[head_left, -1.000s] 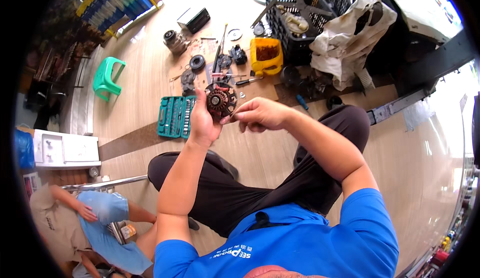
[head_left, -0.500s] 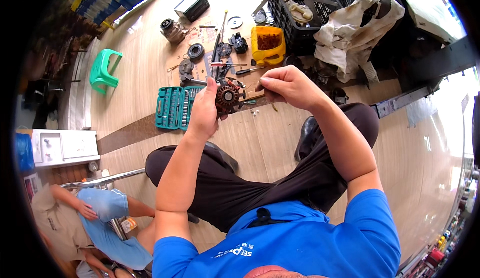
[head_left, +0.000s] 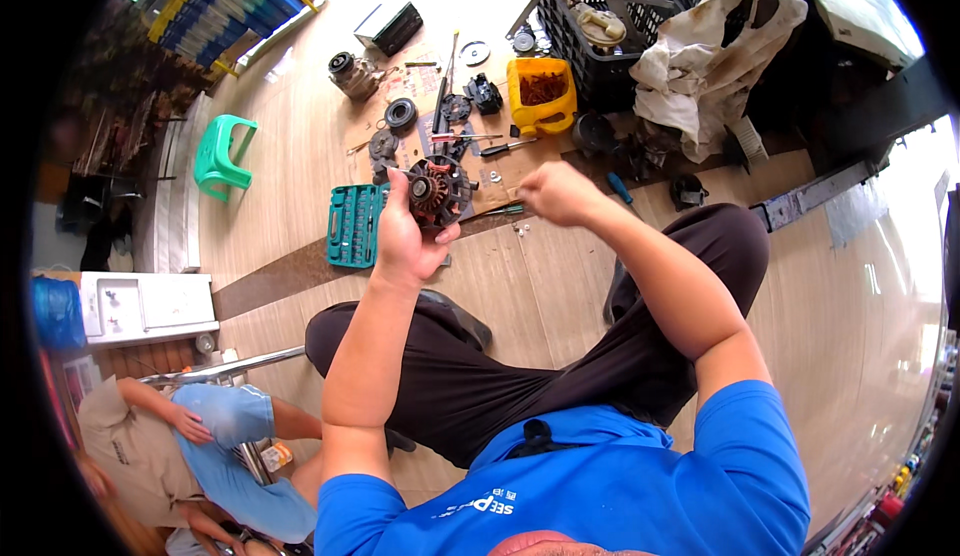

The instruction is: The person manipulates internal wiring and components of a disassembled alternator assembly by hand, using a small tool to guide the wires and reassembling the parts.

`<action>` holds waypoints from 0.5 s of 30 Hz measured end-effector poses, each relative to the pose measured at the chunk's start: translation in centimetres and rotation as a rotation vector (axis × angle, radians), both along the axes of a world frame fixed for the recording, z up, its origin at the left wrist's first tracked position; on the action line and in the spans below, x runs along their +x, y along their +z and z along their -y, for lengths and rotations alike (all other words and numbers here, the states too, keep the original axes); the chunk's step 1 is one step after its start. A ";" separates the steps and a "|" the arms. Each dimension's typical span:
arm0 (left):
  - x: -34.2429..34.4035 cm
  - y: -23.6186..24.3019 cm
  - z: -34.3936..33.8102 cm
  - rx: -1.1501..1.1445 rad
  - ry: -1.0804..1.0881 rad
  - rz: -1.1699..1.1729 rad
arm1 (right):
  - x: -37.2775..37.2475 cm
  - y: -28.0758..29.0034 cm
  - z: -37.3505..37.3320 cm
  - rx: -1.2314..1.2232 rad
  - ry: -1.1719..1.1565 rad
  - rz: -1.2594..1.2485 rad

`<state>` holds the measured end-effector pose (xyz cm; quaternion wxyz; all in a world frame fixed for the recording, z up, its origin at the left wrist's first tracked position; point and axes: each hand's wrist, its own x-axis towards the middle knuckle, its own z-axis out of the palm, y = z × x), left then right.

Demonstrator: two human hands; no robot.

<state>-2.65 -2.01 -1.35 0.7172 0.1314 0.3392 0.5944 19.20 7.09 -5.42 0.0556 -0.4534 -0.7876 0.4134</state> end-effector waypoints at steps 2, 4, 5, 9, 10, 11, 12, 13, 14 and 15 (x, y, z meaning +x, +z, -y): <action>0.2 0.4 -0.2 0.001 -0.084 -0.047 | 1.1 0.1 -1.9 0.115 -0.162 -0.151; 0.2 0.5 -0.3 -0.043 -0.180 -0.098 | 2.4 1.1 -3.5 0.179 -0.279 -0.272; 0.3 0.5 -0.3 -0.061 -0.189 -0.202 | 2.8 2.5 -3.9 0.134 -0.326 -0.303; 0.6 1.0 0.3 -0.037 -0.166 -0.642 | 3.3 7.5 -1.7 0.401 -0.316 -0.352; 1.0 1.4 0.1 -0.011 -0.143 -0.719 | 3.6 8.2 -1.0 0.420 -0.312 -0.345; 1.3 1.8 -0.1 0.014 -0.118 -0.796 | 3.9 8.7 -0.3 0.437 -0.308 -0.339; 1.3 2.0 -0.3 0.000 -0.124 -0.764 | 4.2 8.8 0.0 0.455 -0.302 -0.333; 1.2 2.2 -0.4 -0.038 -0.125 -0.655 | 4.5 9.0 0.0 0.468 -0.326 -0.339; 1.0 2.4 -0.6 -0.075 -0.126 -0.546 | 4.8 9.0 -0.2 0.481 -0.350 -0.344; 0.9 2.5 -0.7 -0.111 -0.126 -0.436 | 5.2 9.1 -0.4 0.494 -0.374 -0.350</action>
